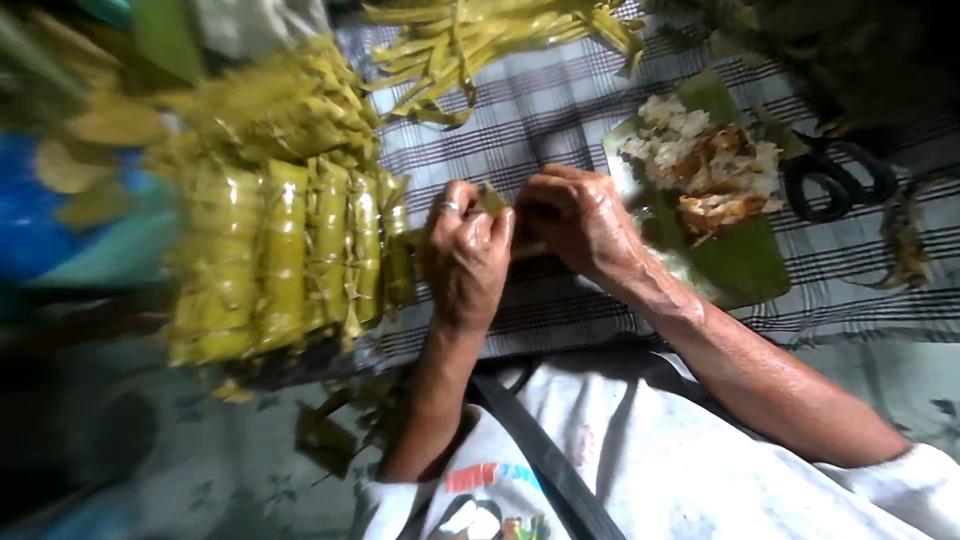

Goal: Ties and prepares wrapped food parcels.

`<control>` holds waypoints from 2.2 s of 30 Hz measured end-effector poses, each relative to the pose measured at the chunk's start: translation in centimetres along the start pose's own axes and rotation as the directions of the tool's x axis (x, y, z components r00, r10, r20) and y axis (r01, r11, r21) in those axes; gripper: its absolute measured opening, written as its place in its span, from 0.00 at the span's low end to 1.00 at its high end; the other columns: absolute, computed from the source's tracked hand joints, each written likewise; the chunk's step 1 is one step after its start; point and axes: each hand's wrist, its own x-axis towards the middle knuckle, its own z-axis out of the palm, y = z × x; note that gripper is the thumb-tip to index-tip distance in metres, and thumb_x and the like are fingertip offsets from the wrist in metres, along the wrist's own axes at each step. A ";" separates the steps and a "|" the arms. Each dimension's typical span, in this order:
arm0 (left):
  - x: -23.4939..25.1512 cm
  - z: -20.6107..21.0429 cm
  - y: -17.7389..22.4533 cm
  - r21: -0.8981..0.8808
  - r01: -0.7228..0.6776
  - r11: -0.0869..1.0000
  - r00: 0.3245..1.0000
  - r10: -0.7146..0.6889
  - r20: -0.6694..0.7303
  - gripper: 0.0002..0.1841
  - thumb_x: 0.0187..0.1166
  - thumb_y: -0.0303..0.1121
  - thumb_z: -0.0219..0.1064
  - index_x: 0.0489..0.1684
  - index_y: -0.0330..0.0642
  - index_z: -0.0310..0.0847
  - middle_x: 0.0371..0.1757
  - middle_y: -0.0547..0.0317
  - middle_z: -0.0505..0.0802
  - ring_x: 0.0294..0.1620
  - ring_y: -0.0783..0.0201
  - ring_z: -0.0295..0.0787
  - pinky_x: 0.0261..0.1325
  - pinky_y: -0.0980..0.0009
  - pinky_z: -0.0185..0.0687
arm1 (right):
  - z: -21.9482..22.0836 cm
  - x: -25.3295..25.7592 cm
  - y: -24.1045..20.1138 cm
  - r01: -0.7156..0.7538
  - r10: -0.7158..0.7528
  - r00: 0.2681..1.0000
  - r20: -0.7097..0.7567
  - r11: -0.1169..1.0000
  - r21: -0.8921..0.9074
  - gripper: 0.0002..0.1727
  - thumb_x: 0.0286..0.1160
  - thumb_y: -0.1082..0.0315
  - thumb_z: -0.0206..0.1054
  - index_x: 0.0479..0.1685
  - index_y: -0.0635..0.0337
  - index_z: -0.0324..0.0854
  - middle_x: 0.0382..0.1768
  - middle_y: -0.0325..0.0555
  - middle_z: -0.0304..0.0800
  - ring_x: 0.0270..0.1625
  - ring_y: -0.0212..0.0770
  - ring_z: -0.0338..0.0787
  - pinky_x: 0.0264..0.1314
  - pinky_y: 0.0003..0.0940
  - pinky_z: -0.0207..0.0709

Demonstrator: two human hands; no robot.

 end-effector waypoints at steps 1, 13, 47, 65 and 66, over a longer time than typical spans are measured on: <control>-0.5 -0.5 0.2 0.030 0.011 0.999 1.000 -0.011 0.005 0.06 0.74 0.29 0.74 0.36 0.35 0.92 0.43 0.47 0.91 0.44 0.54 0.90 0.46 0.63 0.85 | 0.1 -0.4 -0.4 -0.016 0.016 1.000 0.011 1.000 -0.002 0.03 0.70 0.74 0.72 0.34 0.63 0.90 0.33 0.49 0.87 0.35 0.42 0.88 0.40 0.38 0.82; -4.0 -2.3 1.3 -0.189 0.336 0.923 0.936 -0.304 0.177 0.04 0.74 0.27 0.73 0.30 0.38 0.87 0.23 0.60 0.88 0.22 0.73 0.81 0.27 0.75 0.76 | -2.4 0.8 -0.9 -0.127 0.085 0.962 0.258 0.981 0.150 0.05 0.73 0.65 0.68 0.36 0.56 0.85 0.31 0.38 0.85 0.33 0.31 0.84 0.36 0.32 0.77; -3.1 -1.4 0.4 -0.822 0.537 0.190 0.808 -0.396 0.437 0.12 0.78 0.19 0.63 0.27 0.46 0.86 0.19 0.70 0.85 0.15 0.81 0.76 0.18 0.86 0.75 | -3.1 1.9 0.0 0.238 -0.224 0.846 0.484 0.971 0.033 0.05 0.72 0.68 0.71 0.41 0.58 0.89 0.37 0.47 0.84 0.45 0.45 0.86 0.49 0.39 0.79; -4.9 -1.5 0.0 -0.274 0.153 0.950 0.986 -0.128 0.108 0.03 0.70 0.25 0.72 0.31 0.39 0.92 0.36 0.58 0.94 0.38 0.76 0.90 0.43 0.82 0.82 | -2.8 4.8 2.9 0.238 -0.119 0.916 0.384 0.930 -0.280 0.10 0.80 0.75 0.58 0.39 0.67 0.87 0.40 0.62 0.89 0.51 0.66 0.90 0.50 0.61 0.80; -4.6 -1.4 0.0 -0.322 0.114 0.940 0.992 -0.089 0.092 0.03 0.70 0.24 0.71 0.30 0.37 0.91 0.42 0.55 0.91 0.44 0.74 0.88 0.47 0.83 0.83 | -3.0 4.8 2.6 0.224 -0.095 0.910 0.404 0.932 -0.285 0.10 0.81 0.74 0.57 0.43 0.67 0.86 0.42 0.63 0.88 0.54 0.66 0.89 0.53 0.61 0.80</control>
